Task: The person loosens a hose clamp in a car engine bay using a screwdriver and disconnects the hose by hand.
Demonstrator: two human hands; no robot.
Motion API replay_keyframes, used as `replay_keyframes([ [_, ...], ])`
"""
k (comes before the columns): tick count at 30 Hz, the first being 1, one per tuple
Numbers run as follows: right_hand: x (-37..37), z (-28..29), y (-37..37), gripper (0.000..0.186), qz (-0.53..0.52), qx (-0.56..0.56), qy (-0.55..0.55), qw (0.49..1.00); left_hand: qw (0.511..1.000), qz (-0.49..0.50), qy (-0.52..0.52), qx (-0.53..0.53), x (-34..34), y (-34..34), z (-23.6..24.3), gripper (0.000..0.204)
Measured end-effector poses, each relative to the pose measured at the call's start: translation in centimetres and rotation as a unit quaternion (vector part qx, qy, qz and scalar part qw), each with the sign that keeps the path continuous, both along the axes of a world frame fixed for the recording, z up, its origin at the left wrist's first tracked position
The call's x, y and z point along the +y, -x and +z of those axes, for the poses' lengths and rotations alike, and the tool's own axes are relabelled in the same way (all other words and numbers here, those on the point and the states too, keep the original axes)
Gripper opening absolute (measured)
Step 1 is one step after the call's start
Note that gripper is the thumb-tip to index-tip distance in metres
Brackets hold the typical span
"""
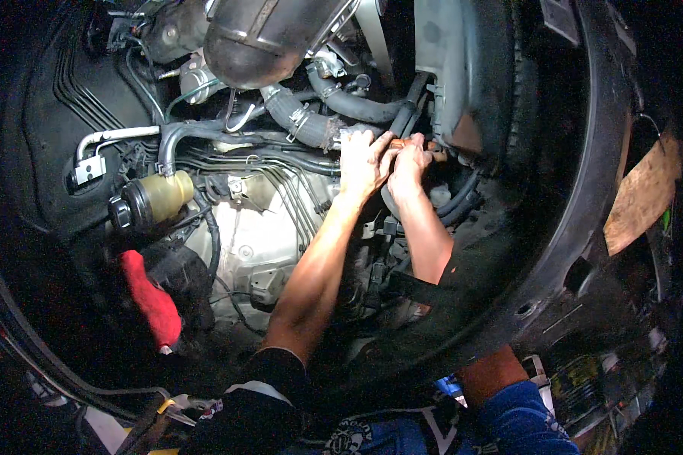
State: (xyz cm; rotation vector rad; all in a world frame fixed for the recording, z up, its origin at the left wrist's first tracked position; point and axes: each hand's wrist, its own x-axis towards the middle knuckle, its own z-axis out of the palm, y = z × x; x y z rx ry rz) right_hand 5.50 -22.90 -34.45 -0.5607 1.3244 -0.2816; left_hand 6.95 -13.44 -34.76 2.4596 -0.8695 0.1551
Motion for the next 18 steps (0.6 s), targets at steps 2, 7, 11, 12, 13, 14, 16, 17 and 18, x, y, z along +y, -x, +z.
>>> replay_keyframes([
  [2,0.9,-0.4,0.3,0.040,0.017,-0.001,0.046,0.999,1.000,-0.002,0.007,0.003,0.7,-0.2,0.0,0.034],
  [7,2.0,1.3,0.7,0.057,-0.026,0.021,0.137,0.990,0.999,-0.015,0.016,0.026,1.4,-0.2,0.9,0.035],
  [11,3.1,3.8,0.0,0.059,-0.005,-0.014,0.133,0.991,0.998,0.010,0.046,0.037,2.6,-0.5,0.9,0.038],
  [12,2.7,3.2,0.2,0.057,-0.024,-0.015,0.157,0.987,0.998,0.002,0.057,0.038,1.9,-0.4,1.1,0.037],
  [13,2.3,1.9,0.8,0.055,-0.044,-0.015,0.181,0.982,0.997,-0.001,0.064,0.041,1.1,-0.2,1.1,0.037],
  [14,1.7,0.7,1.5,0.051,-0.030,0.008,0.228,0.973,0.996,-0.005,0.073,0.046,0.4,-0.1,1.0,0.037],
  [16,2.1,0.5,0.7,0.049,-0.032,0.028,0.203,0.978,0.996,-0.003,0.069,0.049,1.1,0.1,0.9,0.036],
  [17,2.2,0.6,0.5,0.048,-0.037,0.047,0.181,0.982,0.997,0.000,0.052,0.051,1.3,0.1,0.8,0.036],
  [18,2.6,0.7,0.4,0.043,-0.053,0.000,0.162,0.985,0.998,0.004,0.034,0.051,1.5,-0.1,0.9,0.035],
])
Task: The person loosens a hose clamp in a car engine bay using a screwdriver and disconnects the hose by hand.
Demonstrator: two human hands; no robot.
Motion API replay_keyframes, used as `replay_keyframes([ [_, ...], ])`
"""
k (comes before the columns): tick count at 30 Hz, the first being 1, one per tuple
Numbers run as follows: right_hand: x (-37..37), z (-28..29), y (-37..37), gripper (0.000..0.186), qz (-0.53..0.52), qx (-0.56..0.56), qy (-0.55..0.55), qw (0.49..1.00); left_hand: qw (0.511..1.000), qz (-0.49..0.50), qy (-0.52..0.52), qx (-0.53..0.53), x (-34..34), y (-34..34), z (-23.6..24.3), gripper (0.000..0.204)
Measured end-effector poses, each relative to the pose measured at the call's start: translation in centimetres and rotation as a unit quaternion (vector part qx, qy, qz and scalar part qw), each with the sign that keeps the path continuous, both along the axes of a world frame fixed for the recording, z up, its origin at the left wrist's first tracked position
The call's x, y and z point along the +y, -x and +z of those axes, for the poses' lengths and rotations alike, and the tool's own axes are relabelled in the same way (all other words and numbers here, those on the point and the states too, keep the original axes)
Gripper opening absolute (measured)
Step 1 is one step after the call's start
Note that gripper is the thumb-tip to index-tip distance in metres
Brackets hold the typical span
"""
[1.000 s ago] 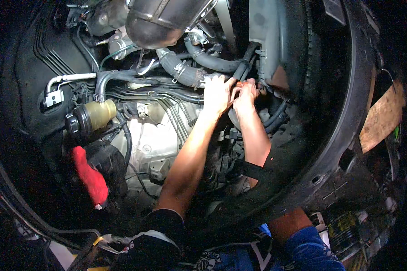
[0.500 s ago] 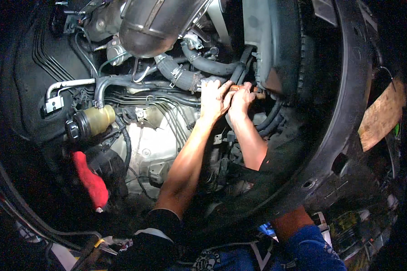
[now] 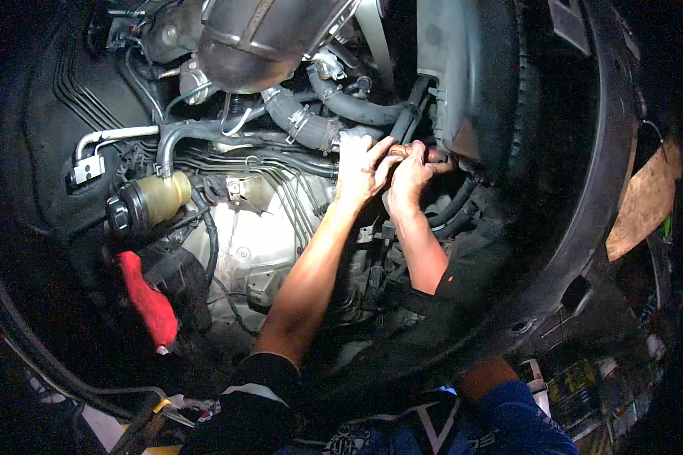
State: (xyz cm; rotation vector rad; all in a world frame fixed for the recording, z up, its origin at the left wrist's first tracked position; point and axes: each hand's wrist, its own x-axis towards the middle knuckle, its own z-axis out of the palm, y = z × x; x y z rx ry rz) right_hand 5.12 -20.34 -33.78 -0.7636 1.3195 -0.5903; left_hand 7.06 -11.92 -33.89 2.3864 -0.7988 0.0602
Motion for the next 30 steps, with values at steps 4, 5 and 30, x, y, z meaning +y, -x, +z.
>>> replay_keyframes([
  [4,-1.3,-0.5,-0.8,0.043,0.059,0.005,-0.085,0.995,0.997,0.013,-0.059,-0.043,-1.0,-0.2,-0.3,0.035],
  [5,-3.0,-1.7,-0.7,0.034,0.036,-0.011,-0.139,0.990,0.998,0.010,-0.046,-0.040,-2.2,0.2,-0.4,0.035],
  [30,-0.7,0.8,1.8,0.065,0.016,-0.075,-0.008,0.997,1.000,-0.008,0.004,0.010,-0.4,0.8,0.6,0.038],
])
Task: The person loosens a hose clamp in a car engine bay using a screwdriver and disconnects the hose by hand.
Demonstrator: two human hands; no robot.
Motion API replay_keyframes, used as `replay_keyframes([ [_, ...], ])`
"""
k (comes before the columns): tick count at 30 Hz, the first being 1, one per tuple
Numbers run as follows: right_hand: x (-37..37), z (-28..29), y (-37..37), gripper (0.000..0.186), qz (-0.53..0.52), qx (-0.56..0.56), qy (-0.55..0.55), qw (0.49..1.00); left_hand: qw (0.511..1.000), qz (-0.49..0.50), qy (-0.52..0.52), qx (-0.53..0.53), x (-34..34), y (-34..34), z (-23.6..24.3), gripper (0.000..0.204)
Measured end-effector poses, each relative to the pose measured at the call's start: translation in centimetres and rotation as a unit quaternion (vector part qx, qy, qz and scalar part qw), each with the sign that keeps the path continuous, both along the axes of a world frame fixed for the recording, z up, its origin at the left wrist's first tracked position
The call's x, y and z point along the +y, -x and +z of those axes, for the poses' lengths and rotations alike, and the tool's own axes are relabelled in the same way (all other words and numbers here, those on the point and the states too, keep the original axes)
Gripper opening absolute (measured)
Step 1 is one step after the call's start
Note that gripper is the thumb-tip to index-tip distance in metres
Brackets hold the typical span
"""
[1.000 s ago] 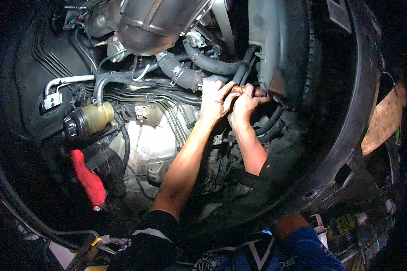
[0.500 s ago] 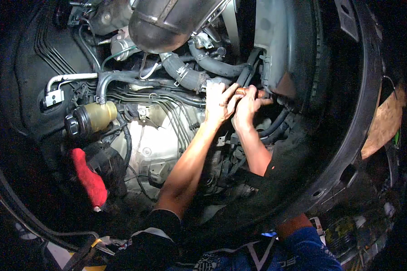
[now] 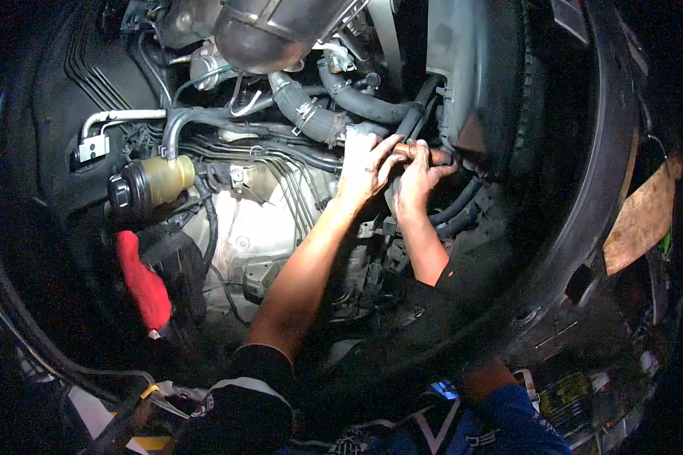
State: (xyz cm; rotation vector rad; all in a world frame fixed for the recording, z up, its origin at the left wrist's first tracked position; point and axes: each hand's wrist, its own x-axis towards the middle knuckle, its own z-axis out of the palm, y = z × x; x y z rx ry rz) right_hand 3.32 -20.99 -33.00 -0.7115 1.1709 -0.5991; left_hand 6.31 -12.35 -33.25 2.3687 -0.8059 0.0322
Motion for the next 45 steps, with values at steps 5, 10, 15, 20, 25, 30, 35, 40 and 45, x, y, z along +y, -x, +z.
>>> replay_keyframes([
  [5,1.5,3.3,-0.1,0.076,0.087,0.059,0.068,0.992,0.998,0.048,0.031,-0.005,1.4,0.4,0.4,0.040],
  [10,-0.6,-0.1,1.5,0.069,0.105,0.035,0.096,0.989,0.969,0.236,0.073,0.007,-1.2,3.4,1.2,0.058],
  [15,0.1,1.4,0.2,0.048,0.036,0.058,0.135,0.989,0.658,0.415,0.377,0.503,-0.2,1.6,0.5,0.051],
  [20,-0.3,-0.2,1.6,0.056,0.098,0.075,0.262,0.957,0.658,0.380,0.462,0.457,-2.4,1.2,0.7,0.035],
  [25,0.1,0.4,0.5,0.047,-0.003,0.013,0.016,1.000,0.650,0.373,0.467,0.471,-1.8,0.5,0.0,0.024],
  [30,-0.2,1.2,0.7,0.103,-0.015,0.036,-0.060,0.997,0.568,0.382,0.540,0.489,-1.4,0.4,0.0,0.025],
  [35,-2.6,-2.2,-0.2,0.027,-0.017,0.050,-0.123,0.991,0.426,0.409,0.638,0.495,-3.7,-0.3,-0.6,0.024],
  [40,-2.1,-0.9,-0.6,0.019,0.060,0.038,-0.166,0.984,0.364,0.352,0.713,0.485,-2.6,-0.6,-1.2,0.025],
  [45,-1.5,0.0,0.2,0.027,0.056,0.040,-0.065,0.996,0.370,0.346,0.721,0.472,-3.4,-0.8,-0.8,0.029],
])
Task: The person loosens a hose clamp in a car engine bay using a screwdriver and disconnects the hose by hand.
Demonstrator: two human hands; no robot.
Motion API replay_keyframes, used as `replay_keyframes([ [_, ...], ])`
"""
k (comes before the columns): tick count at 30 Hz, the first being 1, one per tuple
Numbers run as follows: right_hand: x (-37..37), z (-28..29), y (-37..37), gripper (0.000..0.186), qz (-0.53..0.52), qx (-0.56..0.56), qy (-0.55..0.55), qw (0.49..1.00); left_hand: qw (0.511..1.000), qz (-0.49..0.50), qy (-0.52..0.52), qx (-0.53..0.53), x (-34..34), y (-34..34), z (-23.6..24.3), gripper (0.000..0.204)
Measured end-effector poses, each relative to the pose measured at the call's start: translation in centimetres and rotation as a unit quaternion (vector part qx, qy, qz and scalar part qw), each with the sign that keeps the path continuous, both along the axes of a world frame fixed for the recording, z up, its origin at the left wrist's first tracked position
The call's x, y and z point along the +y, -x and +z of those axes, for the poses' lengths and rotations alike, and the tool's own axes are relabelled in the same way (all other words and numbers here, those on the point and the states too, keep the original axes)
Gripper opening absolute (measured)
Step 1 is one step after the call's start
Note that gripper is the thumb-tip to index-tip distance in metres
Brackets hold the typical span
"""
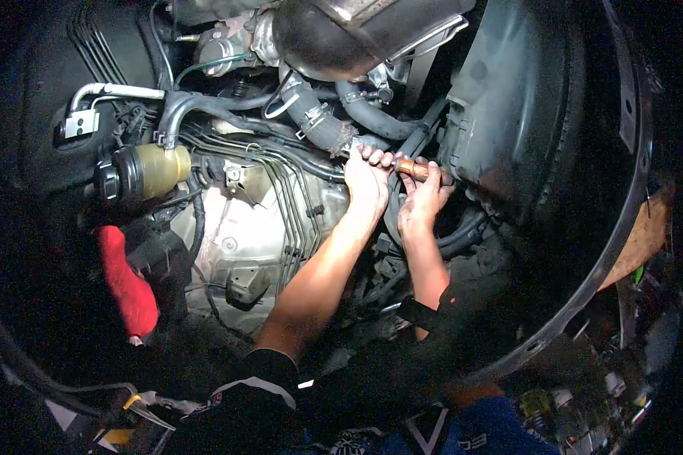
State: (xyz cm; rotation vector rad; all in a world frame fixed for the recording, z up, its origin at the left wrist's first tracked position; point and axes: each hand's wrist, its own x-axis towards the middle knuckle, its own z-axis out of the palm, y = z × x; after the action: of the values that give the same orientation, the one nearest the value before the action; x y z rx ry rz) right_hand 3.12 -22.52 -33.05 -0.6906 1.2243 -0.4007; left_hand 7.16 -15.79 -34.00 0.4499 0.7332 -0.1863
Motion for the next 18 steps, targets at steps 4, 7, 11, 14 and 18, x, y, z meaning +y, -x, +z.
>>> replay_keyframes([
  [4,1.7,1.1,0.4,0.031,0.012,-0.079,0.067,0.995,1.000,-0.004,-0.022,-0.003,1.0,0.4,-0.2,0.023],
  [7,2.3,1.9,0.7,0.035,0.056,-0.101,0.160,0.980,0.999,0.016,-0.015,-0.030,1.7,0.1,-0.3,0.020],
  [11,2.2,2.1,0.4,0.038,0.041,-0.126,0.127,0.983,1.000,-0.015,-0.010,-0.019,1.7,0.2,0.1,0.018],
  [14,0.5,0.1,0.8,0.034,-0.014,-0.090,-0.004,0.996,0.995,-0.066,-0.070,0.041,1.0,0.2,0.3,0.022],
  [18,0.4,0.3,1.0,0.032,-0.058,-0.022,-0.058,0.996,0.983,-0.091,-0.156,0.020,0.8,1.4,-0.1,0.027],
])
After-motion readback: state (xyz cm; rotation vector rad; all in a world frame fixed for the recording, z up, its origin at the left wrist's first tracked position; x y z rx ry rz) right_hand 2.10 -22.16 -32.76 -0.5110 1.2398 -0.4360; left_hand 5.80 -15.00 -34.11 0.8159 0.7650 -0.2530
